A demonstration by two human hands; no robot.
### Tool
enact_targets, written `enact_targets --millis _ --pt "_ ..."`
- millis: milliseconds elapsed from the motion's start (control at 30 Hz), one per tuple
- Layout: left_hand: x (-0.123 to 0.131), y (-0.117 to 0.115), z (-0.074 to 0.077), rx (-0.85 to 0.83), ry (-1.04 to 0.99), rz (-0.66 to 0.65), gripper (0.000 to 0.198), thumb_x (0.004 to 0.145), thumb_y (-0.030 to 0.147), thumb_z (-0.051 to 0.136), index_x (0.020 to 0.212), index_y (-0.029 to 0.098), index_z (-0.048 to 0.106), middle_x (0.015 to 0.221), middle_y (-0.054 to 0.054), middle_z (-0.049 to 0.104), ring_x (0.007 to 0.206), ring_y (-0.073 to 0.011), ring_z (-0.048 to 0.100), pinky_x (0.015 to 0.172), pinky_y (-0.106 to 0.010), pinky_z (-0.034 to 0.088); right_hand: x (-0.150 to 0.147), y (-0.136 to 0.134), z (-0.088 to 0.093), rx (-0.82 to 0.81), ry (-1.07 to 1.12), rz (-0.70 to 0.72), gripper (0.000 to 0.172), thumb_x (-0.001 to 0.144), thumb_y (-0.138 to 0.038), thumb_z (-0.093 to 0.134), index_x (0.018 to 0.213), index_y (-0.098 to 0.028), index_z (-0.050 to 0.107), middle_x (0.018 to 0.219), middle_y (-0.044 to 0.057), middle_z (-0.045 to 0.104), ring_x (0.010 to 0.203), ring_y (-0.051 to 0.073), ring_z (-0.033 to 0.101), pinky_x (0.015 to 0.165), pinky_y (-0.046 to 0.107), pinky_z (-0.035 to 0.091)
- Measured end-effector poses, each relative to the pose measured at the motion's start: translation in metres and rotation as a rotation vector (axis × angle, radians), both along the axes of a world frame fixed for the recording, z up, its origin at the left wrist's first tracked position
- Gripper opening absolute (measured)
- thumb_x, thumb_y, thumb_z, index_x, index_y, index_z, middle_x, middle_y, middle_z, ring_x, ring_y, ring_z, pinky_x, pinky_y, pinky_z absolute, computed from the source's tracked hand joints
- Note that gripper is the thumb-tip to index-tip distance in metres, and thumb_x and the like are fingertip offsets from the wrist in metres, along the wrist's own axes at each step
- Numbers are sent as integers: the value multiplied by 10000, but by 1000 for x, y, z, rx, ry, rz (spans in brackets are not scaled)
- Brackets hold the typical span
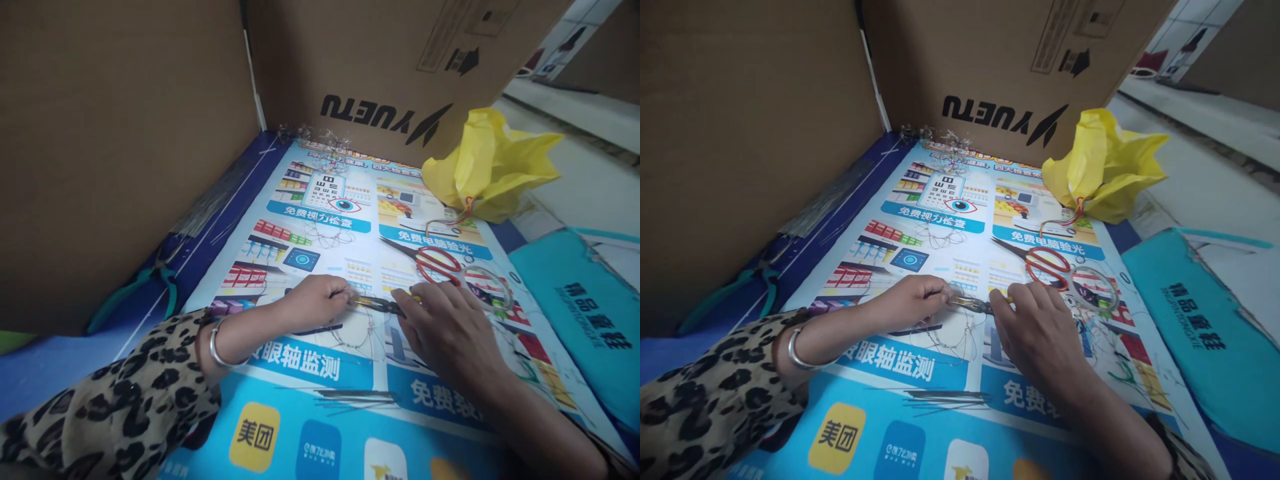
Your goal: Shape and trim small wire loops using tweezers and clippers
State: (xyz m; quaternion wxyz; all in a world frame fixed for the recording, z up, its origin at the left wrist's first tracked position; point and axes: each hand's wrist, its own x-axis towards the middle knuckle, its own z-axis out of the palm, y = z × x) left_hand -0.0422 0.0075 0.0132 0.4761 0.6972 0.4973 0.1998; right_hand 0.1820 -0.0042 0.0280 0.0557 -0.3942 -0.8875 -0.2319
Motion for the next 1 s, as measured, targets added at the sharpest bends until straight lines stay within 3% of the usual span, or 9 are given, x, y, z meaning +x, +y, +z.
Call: enact_targets --millis 233,400,533,667,1000 --pt "0 1 1 38 41 -26 216 802 238 402 663 175 555 550 31 561 583 -106 510 565 -210 353 2 1 -5 31 37 142 230 785 -229 525 1007 -201 581 856 66 565 807 215 457 710 345 314" --pt "0 2 1 36 31 -18 213 796 204 397 719 177 594 556 27 572 618 -114 531 627 -219 386 7 0 3 37 38 101 187 779 -230 537 959 -200 579 847 63 561 791 210 459 702 343 323" --pt "-1 2 1 44 29 -22 205 781 183 401 724 180 598 563 30 575 621 -113 535 634 -219 390 15 2 5 114 160 105 215 779 -248 559 991 -215 558 855 51 554 800 200 464 711 335 328" --pt "-1 2 1 51 10 -47 212 797 205 403 755 182 610 572 31 582 628 -113 544 643 -217 394 17 6 -1 126 86 31 212 795 -259 544 1002 -217 565 866 52 551 796 194 455 708 332 310" --pt "-1 2 3 43 34 -63 224 806 213 396 685 179 582 541 33 562 619 -111 532 627 -214 380 6 4 -6 96 26 140 220 793 -210 538 1011 -210 564 854 54 544 815 198 452 726 343 310"
